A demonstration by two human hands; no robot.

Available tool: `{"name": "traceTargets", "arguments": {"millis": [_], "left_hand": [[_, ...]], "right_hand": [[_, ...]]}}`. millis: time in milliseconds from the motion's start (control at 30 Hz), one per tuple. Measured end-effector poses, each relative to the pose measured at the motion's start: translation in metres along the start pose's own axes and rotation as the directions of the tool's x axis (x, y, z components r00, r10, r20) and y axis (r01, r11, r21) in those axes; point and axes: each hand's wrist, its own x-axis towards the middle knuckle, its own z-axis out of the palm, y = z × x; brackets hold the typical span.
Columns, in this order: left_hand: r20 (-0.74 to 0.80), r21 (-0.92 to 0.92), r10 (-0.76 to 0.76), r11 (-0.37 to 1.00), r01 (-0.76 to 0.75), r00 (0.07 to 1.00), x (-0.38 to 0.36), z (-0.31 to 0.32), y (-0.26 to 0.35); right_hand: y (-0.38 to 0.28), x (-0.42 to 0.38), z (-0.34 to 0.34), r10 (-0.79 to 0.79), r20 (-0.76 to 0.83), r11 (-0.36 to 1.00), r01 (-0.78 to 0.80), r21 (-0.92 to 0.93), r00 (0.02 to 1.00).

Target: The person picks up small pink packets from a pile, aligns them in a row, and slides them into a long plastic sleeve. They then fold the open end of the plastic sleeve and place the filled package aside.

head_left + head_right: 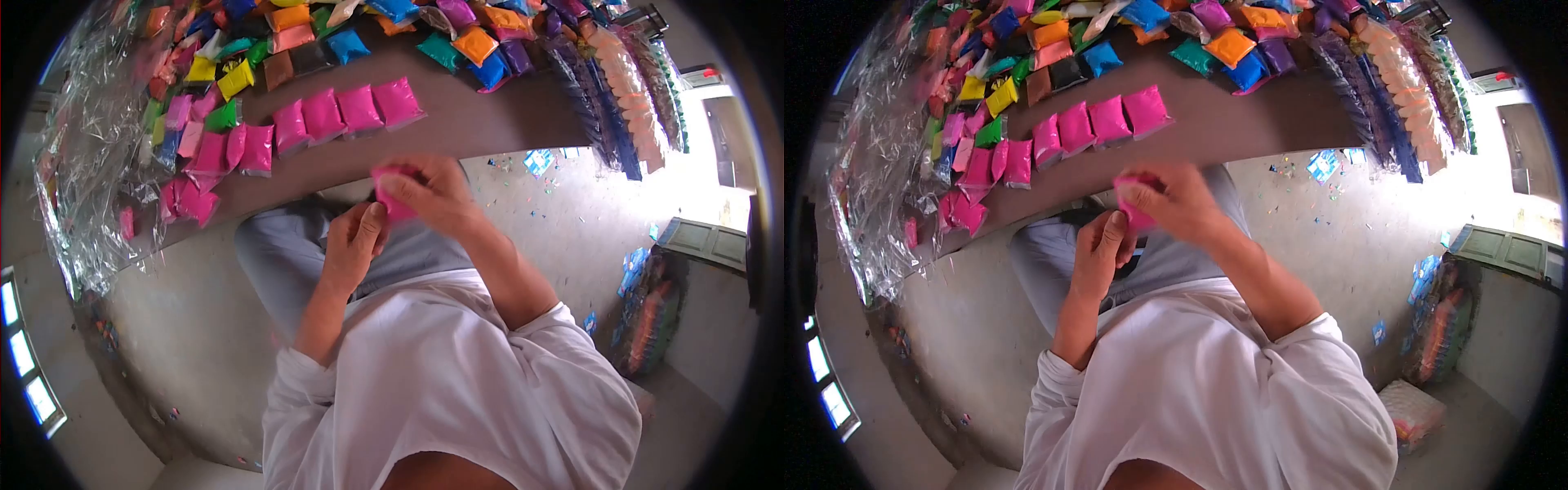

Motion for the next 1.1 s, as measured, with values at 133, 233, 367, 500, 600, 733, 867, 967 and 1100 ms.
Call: {"name": "traceTargets", "arguments": {"millis": [133,233,367,500,600,733,867,967,1100], "left_hand": [[-0.010,0.041,0.033,0.999,-0.033,0.999,0.004,0.001,-0.003],[-0.031,-0.002,-0.035,0.999,0.035,0.999,0.001,0.000,-0.006],[-0.052,-0.038,-0.120,0.992,0.118,0.991,-0.002,-0.005,-0.017],[-0.117,-0.065,-0.156,0.987,0.149,0.981,-0.007,-0.014,-0.022],[-0.111,-0.109,-0.168,0.982,0.156,0.979,-0.008,-0.019,-0.035],[-0.067,-0.119,-0.196,0.975,0.187,0.978,-0.007,-0.020,-0.041],[-0.075,-0.098,-0.181,0.980,0.173,0.981,0.000,-0.020,-0.041],[-0.072,-0.098,-0.197,0.977,0.189,0.978,-0.001,-0.020,-0.042],[-0.064,-0.111,-0.190,0.977,0.182,0.980,-0.002,-0.016,-0.035]], "right_hand": [[-0.018,0.025,-0.044,-0.287,-0.401,0.866,0.057,-0.496,0.870],[-0.021,0.052,-0.069,-0.351,-0.401,0.829,0.080,-0.554,0.846],[-0.009,0.076,-0.084,-0.309,-0.309,0.811,0.080,-0.579,0.899],[-0.017,0.068,-0.079,-0.498,-0.183,0.486,0.097,-0.869,0.847],[-0.018,0.065,-0.084,-0.646,-0.031,0.353,0.263,-0.898,0.763],[-0.007,0.052,-0.077,-0.628,0.128,0.268,0.368,-0.891,0.768],[0.006,0.031,-0.059,-0.546,0.082,0.269,0.266,-0.926,0.834],[0.003,0.028,-0.062,-0.529,0.062,0.288,0.248,-0.925,0.846],[0.008,0.024,-0.087,-0.467,0.003,0.623,0.332,-0.708,0.884]]}}
